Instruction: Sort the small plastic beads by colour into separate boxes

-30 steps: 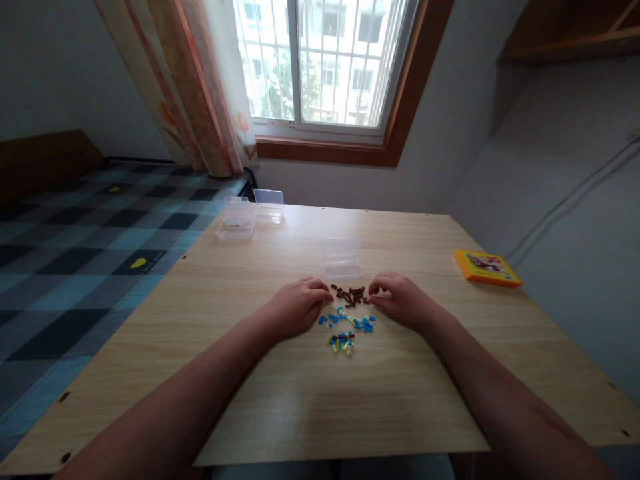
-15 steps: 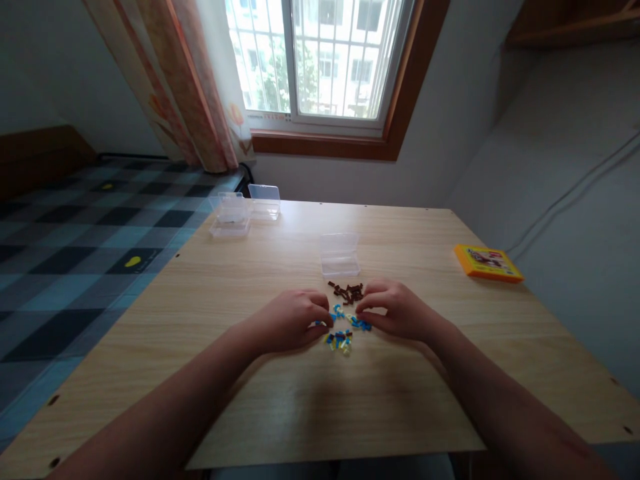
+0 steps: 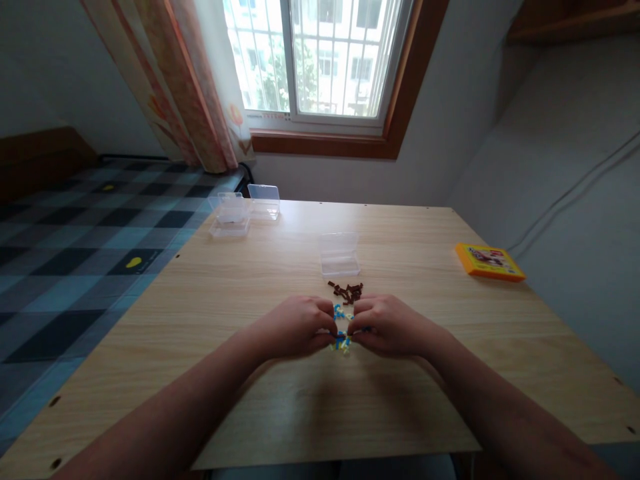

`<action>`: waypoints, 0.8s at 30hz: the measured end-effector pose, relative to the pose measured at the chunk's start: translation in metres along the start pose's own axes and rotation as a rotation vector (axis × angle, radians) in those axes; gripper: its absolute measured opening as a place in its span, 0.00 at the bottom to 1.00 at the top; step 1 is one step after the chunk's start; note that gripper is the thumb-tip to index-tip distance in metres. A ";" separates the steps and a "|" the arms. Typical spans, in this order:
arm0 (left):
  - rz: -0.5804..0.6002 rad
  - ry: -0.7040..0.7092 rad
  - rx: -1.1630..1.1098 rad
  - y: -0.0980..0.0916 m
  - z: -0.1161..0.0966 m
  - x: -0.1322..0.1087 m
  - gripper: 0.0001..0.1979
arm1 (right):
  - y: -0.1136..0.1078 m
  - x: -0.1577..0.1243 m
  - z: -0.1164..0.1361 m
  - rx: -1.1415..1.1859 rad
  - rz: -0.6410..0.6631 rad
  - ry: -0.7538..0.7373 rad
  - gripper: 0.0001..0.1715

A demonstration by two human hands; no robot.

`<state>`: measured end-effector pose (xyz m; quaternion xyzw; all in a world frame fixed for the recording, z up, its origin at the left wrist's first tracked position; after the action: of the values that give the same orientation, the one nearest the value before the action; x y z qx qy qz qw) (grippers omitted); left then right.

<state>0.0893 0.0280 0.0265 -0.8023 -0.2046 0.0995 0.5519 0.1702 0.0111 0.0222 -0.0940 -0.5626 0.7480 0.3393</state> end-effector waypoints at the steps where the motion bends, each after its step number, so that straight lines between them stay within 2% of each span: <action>1: -0.005 0.001 -0.006 0.000 0.000 0.000 0.09 | 0.000 0.000 0.000 -0.010 -0.001 -0.001 0.10; 9: -0.010 0.025 -0.016 0.000 -0.004 0.001 0.07 | -0.001 -0.001 -0.001 -0.063 -0.013 -0.003 0.08; 12: -0.051 0.008 -0.015 -0.003 0.000 0.001 0.07 | 0.000 -0.001 0.000 -0.064 -0.009 0.005 0.08; 15: -0.167 -0.076 0.005 -0.010 0.019 0.001 0.07 | -0.006 -0.003 -0.004 -0.064 -0.045 0.015 0.08; 19: -0.314 -0.250 0.051 -0.016 0.051 0.003 0.07 | -0.025 -0.009 -0.027 -0.116 -0.194 0.119 0.08; 21: -0.346 -0.318 0.075 -0.015 0.062 0.007 0.07 | -0.029 -0.013 -0.043 -0.161 -0.242 0.219 0.08; 24: -0.356 -0.367 0.090 -0.010 0.066 0.016 0.07 | -0.027 -0.017 -0.061 -0.195 -0.256 0.338 0.08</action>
<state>0.0760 0.0938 0.0121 -0.6968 -0.4349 0.1536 0.5494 0.2256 0.0520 0.0212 -0.1783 -0.5749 0.6146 0.5099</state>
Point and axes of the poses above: each hand's wrist, its own x-axis towards the middle knuckle, its own y-axis out of the palm, z = x × y, the point moved 10 cm from there along x, towards the middle knuckle, and after that the axes turned 7 degrees about -y, right-handed, at the moved point
